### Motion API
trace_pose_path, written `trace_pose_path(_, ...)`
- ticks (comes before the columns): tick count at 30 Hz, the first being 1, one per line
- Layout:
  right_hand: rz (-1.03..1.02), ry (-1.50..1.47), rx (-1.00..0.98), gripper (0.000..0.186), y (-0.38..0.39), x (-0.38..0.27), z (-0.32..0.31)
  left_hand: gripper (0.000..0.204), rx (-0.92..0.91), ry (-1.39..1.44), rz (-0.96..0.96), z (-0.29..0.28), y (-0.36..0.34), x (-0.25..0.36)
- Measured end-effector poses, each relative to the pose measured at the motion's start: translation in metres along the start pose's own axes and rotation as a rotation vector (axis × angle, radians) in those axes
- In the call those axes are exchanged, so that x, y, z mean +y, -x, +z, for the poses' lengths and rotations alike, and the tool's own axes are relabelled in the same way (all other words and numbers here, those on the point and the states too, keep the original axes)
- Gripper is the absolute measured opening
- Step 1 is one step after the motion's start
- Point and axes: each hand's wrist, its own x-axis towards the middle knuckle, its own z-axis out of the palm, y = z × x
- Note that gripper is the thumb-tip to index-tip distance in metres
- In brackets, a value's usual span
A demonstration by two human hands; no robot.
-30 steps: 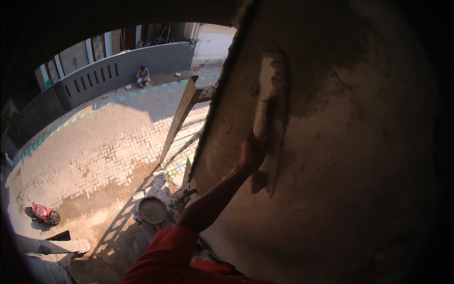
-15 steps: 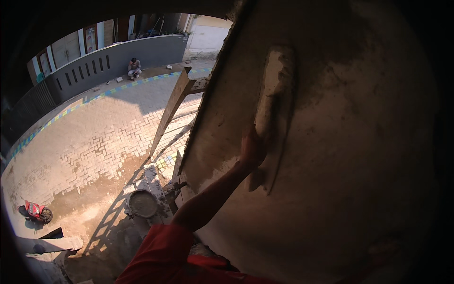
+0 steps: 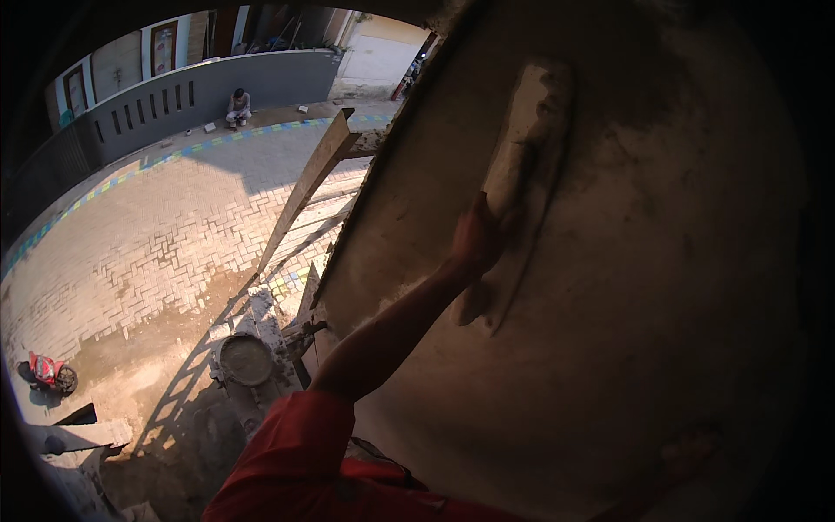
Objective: The person applies plaster to a wall using a trowel and then smooths it out with a large rectangular float.
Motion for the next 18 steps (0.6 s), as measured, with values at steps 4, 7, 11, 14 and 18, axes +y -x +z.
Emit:
trace_pose_path(4, 0.614, -0.640, -0.137, 0.055, 0.017, -0.174, -0.111, 0.051, -0.054, -0.222, 0.017, -0.001, 0.054, -0.072)
trace_pose_path(7, 0.512, -0.632, -0.125, 0.055, 0.006, -0.156, -0.108, 0.054, -0.219, -0.148, -0.255, 0.004, 0.107, -0.115)
trace_pose_path(11, 0.472, -0.768, -0.124, 0.055, 0.013, -0.156, -0.100, 0.058, -0.177, -0.170, -0.160, -0.001, 0.124, -0.130)
trace_pose_path(14, 0.508, -0.768, -0.041, 0.053, 0.017, -0.156, -0.096, 0.063, -0.103, -0.182, -0.082, -0.004, 0.075, -0.093)
trace_pose_path(18, 0.701, -0.792, -0.107, 0.052, -0.003, -0.206, -0.150, 0.066, -0.029, -0.159, 0.010, -0.017, 0.012, -0.048)
